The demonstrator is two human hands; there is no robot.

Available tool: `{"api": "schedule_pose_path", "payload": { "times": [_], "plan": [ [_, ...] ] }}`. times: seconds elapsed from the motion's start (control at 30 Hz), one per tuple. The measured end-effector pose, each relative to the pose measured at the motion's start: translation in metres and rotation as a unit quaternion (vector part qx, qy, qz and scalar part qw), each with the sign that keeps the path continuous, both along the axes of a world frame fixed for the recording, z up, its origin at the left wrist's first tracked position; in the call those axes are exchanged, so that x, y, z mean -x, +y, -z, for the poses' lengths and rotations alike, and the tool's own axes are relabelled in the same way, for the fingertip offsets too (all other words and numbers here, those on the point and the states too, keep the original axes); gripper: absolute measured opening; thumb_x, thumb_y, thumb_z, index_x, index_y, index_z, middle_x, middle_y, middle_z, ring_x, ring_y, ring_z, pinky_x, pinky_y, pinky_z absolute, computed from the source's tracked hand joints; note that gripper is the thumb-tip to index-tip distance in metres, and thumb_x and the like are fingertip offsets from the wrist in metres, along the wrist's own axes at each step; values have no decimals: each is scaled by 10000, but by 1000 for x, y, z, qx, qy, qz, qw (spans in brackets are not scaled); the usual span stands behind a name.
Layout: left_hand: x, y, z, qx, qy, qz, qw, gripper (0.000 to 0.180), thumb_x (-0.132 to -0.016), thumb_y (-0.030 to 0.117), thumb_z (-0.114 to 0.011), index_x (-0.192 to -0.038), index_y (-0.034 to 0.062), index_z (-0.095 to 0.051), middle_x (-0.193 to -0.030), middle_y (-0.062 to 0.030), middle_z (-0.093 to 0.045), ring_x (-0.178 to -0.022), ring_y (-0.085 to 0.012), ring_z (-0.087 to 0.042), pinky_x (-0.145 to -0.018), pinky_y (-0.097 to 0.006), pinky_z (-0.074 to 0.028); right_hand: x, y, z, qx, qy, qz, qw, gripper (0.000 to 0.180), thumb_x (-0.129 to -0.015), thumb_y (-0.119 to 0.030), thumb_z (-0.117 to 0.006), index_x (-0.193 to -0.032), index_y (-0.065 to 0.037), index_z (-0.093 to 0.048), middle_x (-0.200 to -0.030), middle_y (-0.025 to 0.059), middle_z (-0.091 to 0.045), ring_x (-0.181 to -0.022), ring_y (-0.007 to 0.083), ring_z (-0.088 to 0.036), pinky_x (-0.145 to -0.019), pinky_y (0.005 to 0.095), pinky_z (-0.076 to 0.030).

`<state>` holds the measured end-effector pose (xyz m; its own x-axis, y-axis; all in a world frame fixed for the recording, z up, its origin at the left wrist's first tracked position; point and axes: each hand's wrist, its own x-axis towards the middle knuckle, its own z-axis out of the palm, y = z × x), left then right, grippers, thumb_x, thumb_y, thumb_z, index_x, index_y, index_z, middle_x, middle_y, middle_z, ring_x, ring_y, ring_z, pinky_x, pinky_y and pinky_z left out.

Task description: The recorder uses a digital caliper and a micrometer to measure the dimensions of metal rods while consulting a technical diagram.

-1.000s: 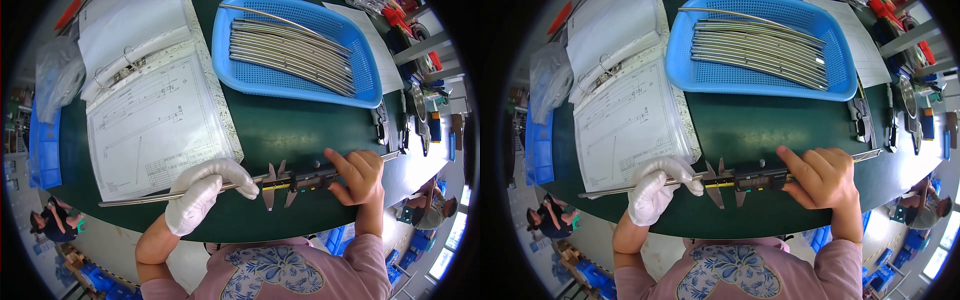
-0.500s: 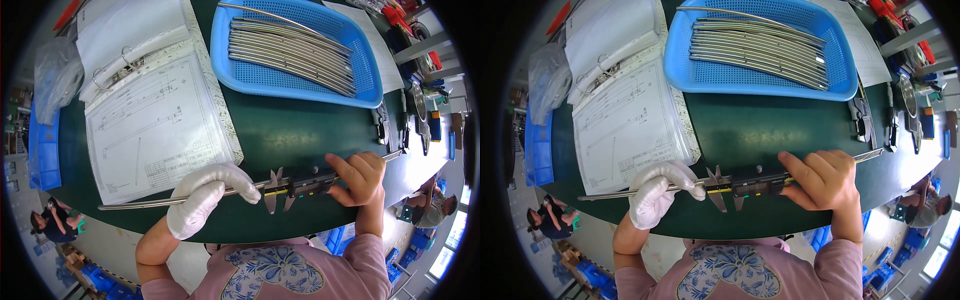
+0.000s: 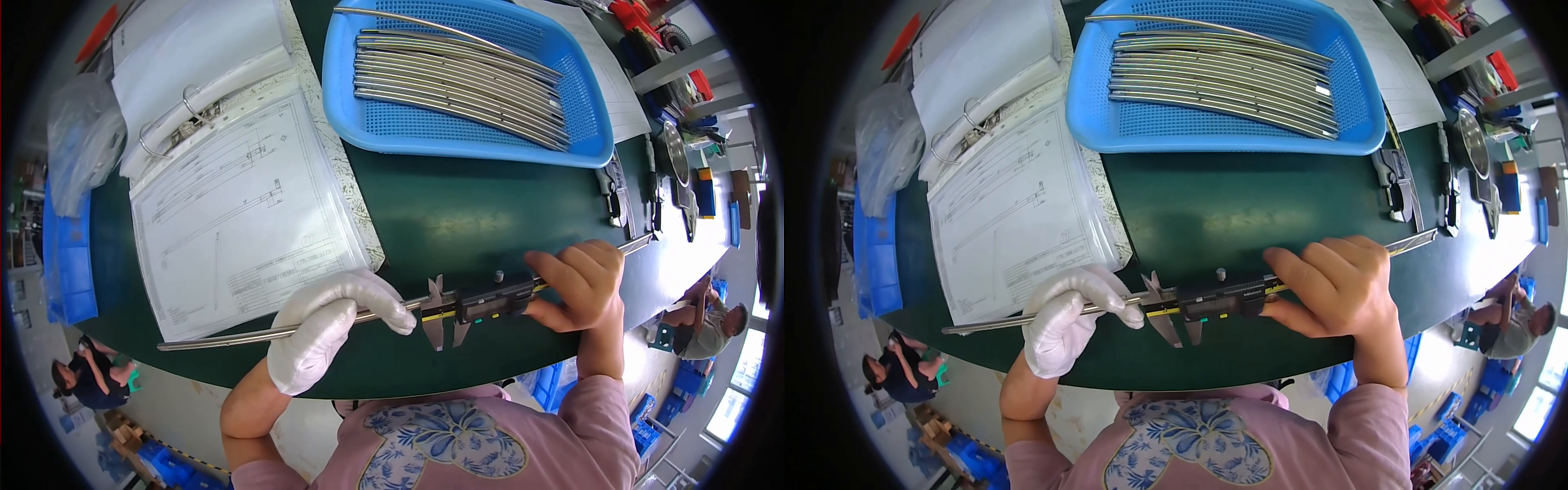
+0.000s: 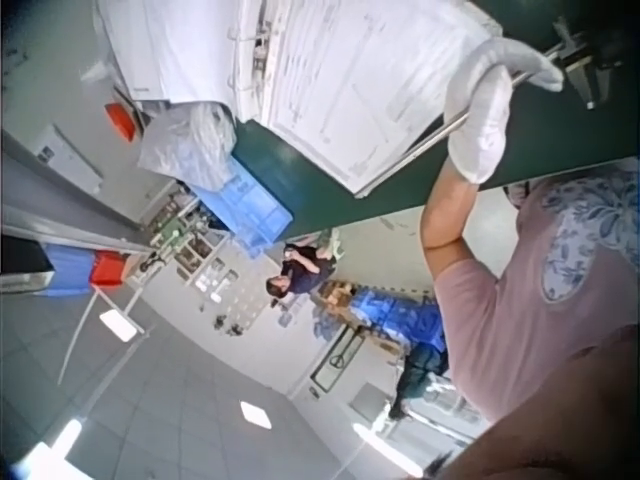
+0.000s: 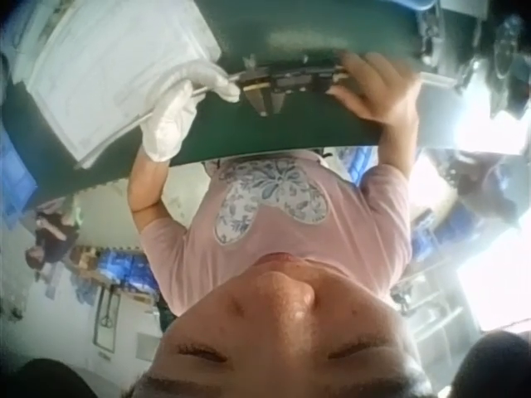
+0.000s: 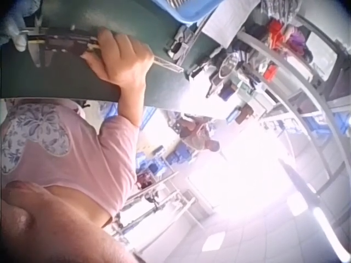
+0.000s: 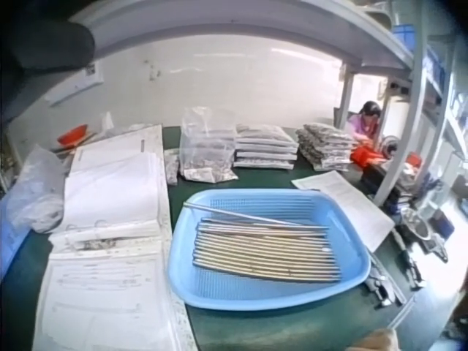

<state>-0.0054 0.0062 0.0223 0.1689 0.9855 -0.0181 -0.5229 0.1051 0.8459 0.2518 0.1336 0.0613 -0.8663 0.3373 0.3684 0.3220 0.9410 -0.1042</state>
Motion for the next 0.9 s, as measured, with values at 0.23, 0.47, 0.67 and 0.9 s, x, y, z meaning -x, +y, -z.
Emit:
{"api": "schedule_pose_path", "payload": {
  "times": [0.23, 0.47, 0.67, 0.9],
  "plan": [
    [-2, -1, 0, 7, -9, -13, 1000, 301, -849, 58, -295, -904, -93, -549, -910, -184, -569, -863, -240, -575, -815, -332, -440, -1, 0, 1, 3, 5, 1, 1000, 390, -662, -394, -660, -832, -46, -614, -516, -10, -388, -409, 146, -445, -379, 273, -318],
    [-1, -1, -1, 3, -4, -16, 1000, 298, -857, 72, -304, -908, -92, -548, -910, -184, -570, -859, -236, -576, -819, -336, -441, 0, 0, 4, 4, 13, -2, 1000, 392, -675, -388, -649, -852, -40, -615, -517, -8, -382, -411, 147, -443, -379, 276, -320],
    [1, -1, -1, 8, -26, -24, 999, 275, -872, 80, -325, -926, -82, -540, -914, -177, -575, -852, -221, -574, -811, -328, -440, -1, 0, 3, 5, 13, -11, 1000, 344, -672, -303, -630, -877, -27, -614, -525, 1, -389, -414, 155, -444, -379, 279, -325],
    [2, -2, -1, -26, 29, -43, 998, 203, -905, 134, -424, -917, -28, -546, -903, -139, -593, -839, -186, -574, -766, -292, -446, -3, 2, 1, -19, 36, -12, 999, 324, -660, -268, -616, -873, -24, -619, -535, 0, -419, -413, 154, -442, -382, 273, -342]
  ]
}}
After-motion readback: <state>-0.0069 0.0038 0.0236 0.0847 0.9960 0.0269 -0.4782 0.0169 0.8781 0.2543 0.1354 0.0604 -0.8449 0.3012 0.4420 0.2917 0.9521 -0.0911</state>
